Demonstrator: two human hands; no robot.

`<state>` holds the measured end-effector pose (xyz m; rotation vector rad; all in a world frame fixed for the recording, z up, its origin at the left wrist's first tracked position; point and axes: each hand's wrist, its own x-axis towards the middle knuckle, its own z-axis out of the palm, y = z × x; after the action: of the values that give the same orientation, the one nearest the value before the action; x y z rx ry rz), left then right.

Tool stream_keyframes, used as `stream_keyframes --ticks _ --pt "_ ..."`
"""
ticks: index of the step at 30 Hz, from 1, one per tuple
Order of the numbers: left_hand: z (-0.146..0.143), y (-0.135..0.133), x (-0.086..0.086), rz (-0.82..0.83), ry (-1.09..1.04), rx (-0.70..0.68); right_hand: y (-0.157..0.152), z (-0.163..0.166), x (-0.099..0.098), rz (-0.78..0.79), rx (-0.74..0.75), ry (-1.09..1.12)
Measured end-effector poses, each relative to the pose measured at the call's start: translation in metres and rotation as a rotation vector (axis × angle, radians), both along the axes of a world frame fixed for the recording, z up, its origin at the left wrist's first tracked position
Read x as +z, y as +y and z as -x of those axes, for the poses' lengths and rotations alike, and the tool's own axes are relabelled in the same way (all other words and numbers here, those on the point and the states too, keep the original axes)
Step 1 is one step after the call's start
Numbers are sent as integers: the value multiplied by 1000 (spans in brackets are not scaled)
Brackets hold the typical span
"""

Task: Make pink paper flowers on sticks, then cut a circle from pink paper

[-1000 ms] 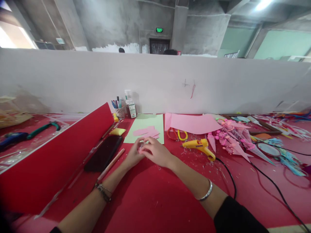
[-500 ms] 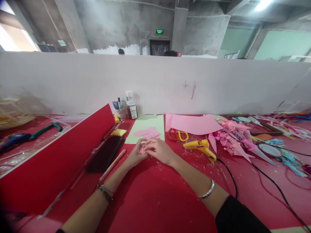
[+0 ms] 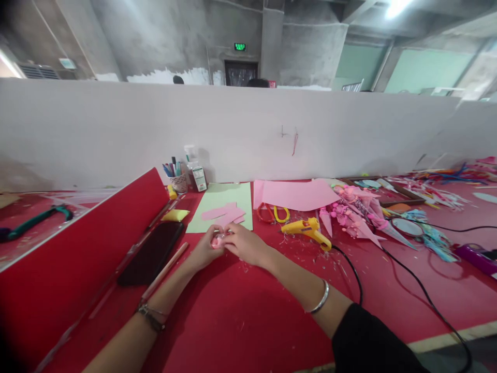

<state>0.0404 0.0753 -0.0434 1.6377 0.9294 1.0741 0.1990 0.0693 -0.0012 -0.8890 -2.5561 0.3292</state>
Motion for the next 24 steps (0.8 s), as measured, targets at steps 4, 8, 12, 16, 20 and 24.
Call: stream_keyframes --ticks 4,8,12,16,20,24 --pt "0 1 -2 -31 32 -2 4 3 -3 34 13 -37" --pt "-1 1 -1 -80 61 11 9 9 14 95 67 -154" --pt "-1 -2 0 -101 107 63 27 -1 54 167 155 -282" --pt "0 -2 -2 -109 165 118 64 -33 83 132 -84 -330" --pt "1 0 -2 -137 201 138 96 -60 72 194 -374 -547" --pt "1 -2 0 -175 240 155 108 -64 50 263 -549 -697"
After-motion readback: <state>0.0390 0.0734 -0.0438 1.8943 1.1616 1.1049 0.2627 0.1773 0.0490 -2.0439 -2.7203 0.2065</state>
